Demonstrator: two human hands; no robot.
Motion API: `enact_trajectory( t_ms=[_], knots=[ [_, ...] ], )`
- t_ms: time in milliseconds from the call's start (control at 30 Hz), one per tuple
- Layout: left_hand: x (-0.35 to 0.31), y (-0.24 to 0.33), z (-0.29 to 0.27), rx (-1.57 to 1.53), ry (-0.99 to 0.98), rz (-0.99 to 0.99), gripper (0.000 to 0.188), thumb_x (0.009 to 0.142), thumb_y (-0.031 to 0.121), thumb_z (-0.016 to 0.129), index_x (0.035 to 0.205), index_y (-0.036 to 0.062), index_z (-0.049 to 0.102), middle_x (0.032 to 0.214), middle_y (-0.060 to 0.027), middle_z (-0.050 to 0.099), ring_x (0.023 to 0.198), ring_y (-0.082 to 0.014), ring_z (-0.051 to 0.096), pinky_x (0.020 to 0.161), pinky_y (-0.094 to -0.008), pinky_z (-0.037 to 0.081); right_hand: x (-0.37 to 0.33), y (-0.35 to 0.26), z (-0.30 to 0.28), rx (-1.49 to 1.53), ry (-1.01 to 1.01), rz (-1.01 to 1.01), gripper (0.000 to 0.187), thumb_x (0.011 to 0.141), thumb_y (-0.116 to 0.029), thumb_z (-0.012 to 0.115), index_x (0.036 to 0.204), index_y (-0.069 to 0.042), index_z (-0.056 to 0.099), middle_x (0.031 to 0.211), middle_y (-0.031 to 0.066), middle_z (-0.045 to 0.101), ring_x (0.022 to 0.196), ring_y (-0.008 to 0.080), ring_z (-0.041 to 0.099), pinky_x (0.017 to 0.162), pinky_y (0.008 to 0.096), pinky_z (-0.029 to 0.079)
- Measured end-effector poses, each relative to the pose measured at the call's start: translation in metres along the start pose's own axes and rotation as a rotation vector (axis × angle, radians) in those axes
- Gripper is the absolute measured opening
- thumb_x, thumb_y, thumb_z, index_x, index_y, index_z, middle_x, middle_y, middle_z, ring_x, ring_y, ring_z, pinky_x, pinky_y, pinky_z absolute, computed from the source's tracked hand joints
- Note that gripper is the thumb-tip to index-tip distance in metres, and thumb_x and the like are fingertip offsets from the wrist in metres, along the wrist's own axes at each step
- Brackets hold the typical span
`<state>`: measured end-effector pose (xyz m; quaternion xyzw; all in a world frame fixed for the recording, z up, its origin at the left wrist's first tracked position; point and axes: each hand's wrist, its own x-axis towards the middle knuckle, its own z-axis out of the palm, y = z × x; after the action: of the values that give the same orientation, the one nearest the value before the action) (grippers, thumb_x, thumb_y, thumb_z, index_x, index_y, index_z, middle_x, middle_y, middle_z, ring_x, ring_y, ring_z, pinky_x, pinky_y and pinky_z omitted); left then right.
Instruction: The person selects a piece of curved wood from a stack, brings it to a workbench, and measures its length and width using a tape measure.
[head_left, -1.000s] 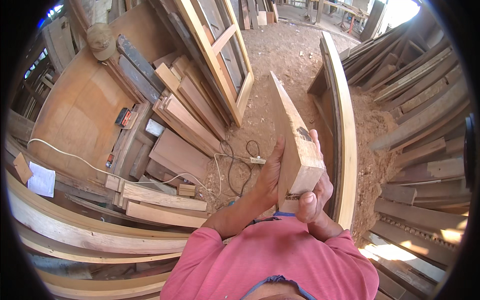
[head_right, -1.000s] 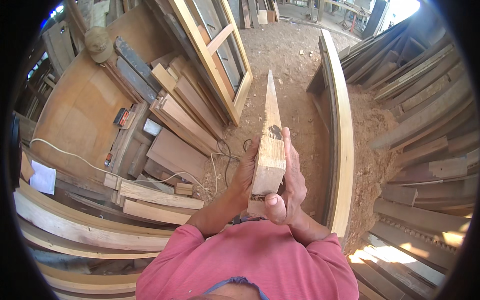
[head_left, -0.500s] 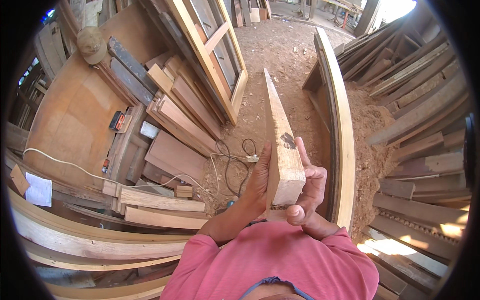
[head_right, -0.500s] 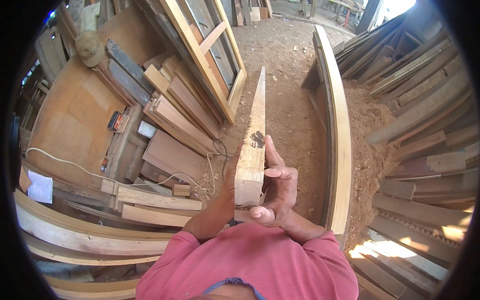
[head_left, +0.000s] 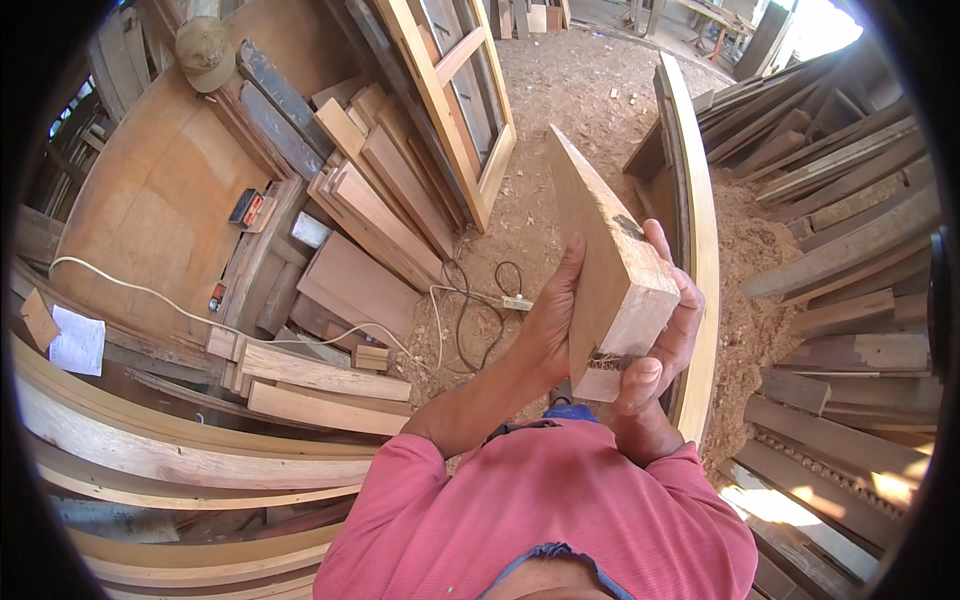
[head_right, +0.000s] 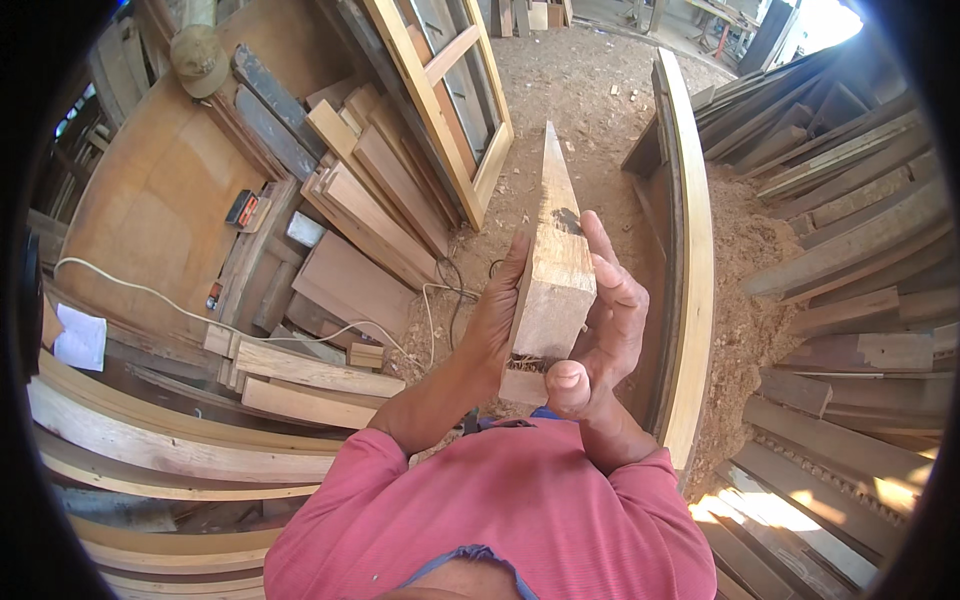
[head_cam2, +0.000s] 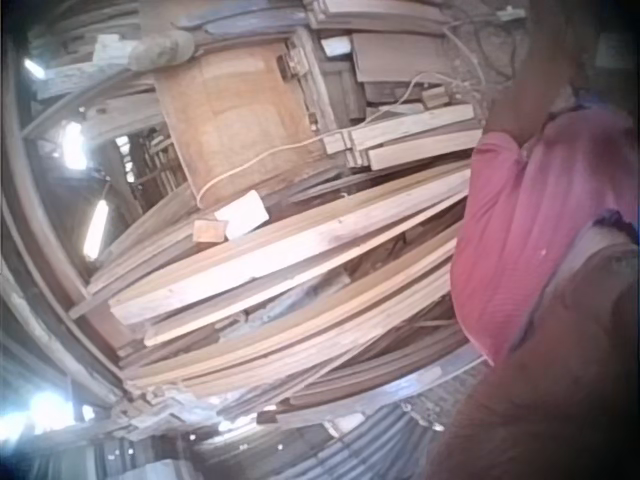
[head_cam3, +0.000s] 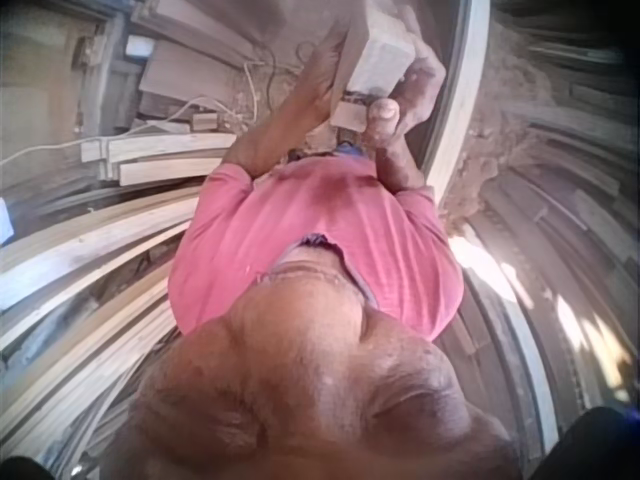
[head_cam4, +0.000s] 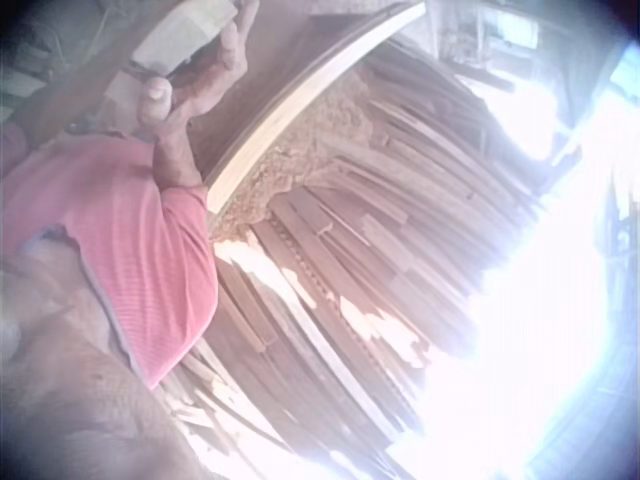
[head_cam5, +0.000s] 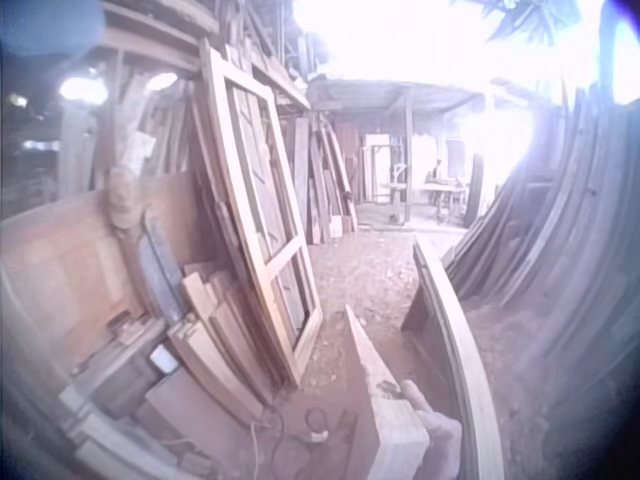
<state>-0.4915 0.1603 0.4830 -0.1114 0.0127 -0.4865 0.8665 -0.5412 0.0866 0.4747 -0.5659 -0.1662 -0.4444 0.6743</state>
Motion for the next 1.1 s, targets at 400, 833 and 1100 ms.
enact_trajectory(
  t_ms=[400, 833, 1100],
  knots=[
    [-0.020, 0.043, -0.019, 0.409, 0.174, 0.083, 0.046, 0.099, 0.028, 0.055, 0.133, -0.0026, 0.048, 0.121, -0.0186, 0.063, 0.109, -0.0261, 0.065, 0.099, -0.0421, 0.053, 0.024, -0.019, -0.036, -0.365, -0.459, -0.131, 0.090, 0.077, -0.066, 0.072, 0.137, -0.005, 0.045, 0.147, 0.0265, 0.041, 0.139, 0.0391, 0.037, 0.115, 0.0528, 0.022],
    [-0.046, 0.027, -0.003, 1.038, -0.020, 0.383, 0.095, 0.092, 0.060, 0.054, 0.151, -0.0068, 0.020, 0.149, -0.0220, 0.038, 0.138, -0.0300, 0.041, 0.115, -0.0436, 0.032, -0.029, 0.021, -0.047, -0.596, -0.370, -0.160, 0.075, 0.078, -0.031, 0.075, 0.138, 0.006, 0.049, 0.142, 0.0273, 0.049, 0.133, 0.0406, 0.048, 0.112, 0.0516, 0.036],
    [-0.028, 0.012, -0.007, 1.756, -0.324, 0.569, 0.115, 0.085, 0.025, 0.075, 0.150, -0.0099, -0.013, 0.158, -0.0315, 0.010, 0.148, -0.0352, 0.018, 0.118, -0.0401, 0.019, -0.023, 0.029, -0.015, -0.527, -0.057, -0.096, 0.081, 0.088, -0.030, 0.072, 0.144, 0.013, 0.031, 0.145, 0.0313, 0.042, 0.123, 0.0360, 0.057, 0.094, 0.0402, 0.053]
  ],
)
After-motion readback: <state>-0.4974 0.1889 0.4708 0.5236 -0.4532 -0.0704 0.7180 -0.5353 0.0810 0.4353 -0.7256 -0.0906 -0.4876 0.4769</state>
